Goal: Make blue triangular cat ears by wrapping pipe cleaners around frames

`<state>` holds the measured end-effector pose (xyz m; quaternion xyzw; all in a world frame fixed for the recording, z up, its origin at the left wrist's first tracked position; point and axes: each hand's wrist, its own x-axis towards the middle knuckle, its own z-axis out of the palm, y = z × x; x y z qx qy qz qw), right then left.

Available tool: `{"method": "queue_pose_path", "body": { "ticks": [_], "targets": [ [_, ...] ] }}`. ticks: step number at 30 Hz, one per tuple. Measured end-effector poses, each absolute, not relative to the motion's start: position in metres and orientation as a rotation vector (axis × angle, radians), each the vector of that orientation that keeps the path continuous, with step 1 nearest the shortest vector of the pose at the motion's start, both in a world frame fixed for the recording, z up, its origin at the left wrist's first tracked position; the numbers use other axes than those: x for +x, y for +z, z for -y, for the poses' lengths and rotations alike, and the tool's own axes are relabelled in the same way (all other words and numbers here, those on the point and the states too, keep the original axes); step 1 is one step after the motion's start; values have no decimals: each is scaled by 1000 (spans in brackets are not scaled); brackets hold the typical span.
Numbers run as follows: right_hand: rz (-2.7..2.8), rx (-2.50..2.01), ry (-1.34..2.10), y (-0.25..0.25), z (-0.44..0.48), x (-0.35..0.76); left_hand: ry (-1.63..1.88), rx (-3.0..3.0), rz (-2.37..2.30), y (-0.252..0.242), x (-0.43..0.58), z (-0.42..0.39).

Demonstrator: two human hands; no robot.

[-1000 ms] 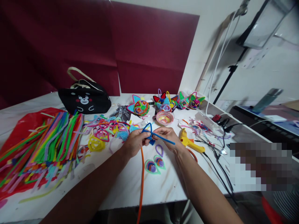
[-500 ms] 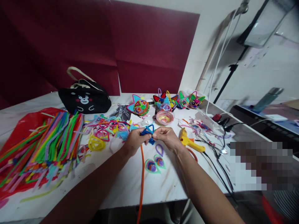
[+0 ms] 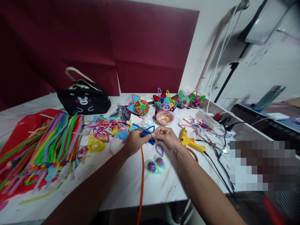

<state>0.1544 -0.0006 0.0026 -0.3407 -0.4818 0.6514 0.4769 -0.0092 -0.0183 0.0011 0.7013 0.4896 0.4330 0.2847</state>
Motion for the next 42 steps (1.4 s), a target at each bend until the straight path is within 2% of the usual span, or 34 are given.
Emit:
{"method": "queue_pose_path", "body": {
  "ticks": [6,16,29,42],
  "targets": [
    [1237,-769,1585,1,-1,156,1092,1775,-1256,2,-10,16],
    [1223,-781,1598,0,-1,156,1171,1659,-1059,2,-7,16],
    [1238,-865,1537,-1,-2,156,1216,1708,-1183,2,-5,20],
    [1271,-829,1469,-3,-3,155,1226,1649,-1116,-1,-6,17]
  ]
}}
